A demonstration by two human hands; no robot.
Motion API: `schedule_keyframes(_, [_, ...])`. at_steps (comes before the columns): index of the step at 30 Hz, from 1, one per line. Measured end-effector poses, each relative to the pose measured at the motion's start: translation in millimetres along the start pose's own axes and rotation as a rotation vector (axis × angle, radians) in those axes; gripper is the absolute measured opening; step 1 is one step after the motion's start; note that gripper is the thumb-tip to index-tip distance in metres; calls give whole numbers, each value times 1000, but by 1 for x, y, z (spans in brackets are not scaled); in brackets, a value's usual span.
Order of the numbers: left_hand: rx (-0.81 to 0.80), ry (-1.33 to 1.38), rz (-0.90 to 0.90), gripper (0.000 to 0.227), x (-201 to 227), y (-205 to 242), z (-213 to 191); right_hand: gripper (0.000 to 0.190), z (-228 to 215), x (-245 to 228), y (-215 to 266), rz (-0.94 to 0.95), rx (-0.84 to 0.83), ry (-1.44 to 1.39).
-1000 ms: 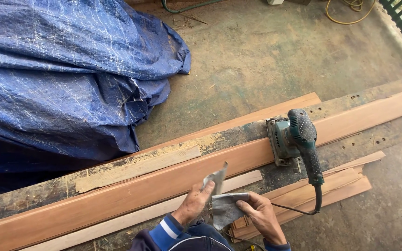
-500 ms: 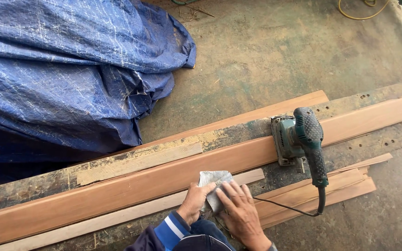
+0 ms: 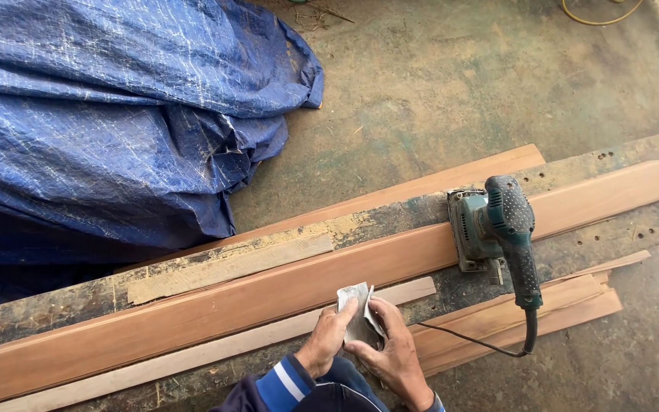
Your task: Sanding wooden planks using a power sander and manual sandpaper.
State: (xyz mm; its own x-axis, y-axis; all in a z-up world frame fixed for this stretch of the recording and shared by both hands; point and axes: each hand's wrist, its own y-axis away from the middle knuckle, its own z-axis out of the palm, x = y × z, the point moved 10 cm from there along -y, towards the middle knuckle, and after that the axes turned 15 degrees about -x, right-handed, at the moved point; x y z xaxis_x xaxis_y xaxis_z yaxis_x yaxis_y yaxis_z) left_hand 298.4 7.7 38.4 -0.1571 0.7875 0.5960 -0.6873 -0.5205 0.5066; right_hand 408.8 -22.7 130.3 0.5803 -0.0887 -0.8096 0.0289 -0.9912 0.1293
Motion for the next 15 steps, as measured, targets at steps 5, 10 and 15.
schedule_keyframes(5, [-76,-164,-14,44,-9,-5,1,49,16,80,14,345,125,-581])
schedule_keyframes(10, [103,-527,-117,44,27,15,-27,27,47,181,34,460,238,-1321])
schedule_keyframes(15, [634,-1491,262,54,102,56,-121,26,39,202,34,515,253,-1378])
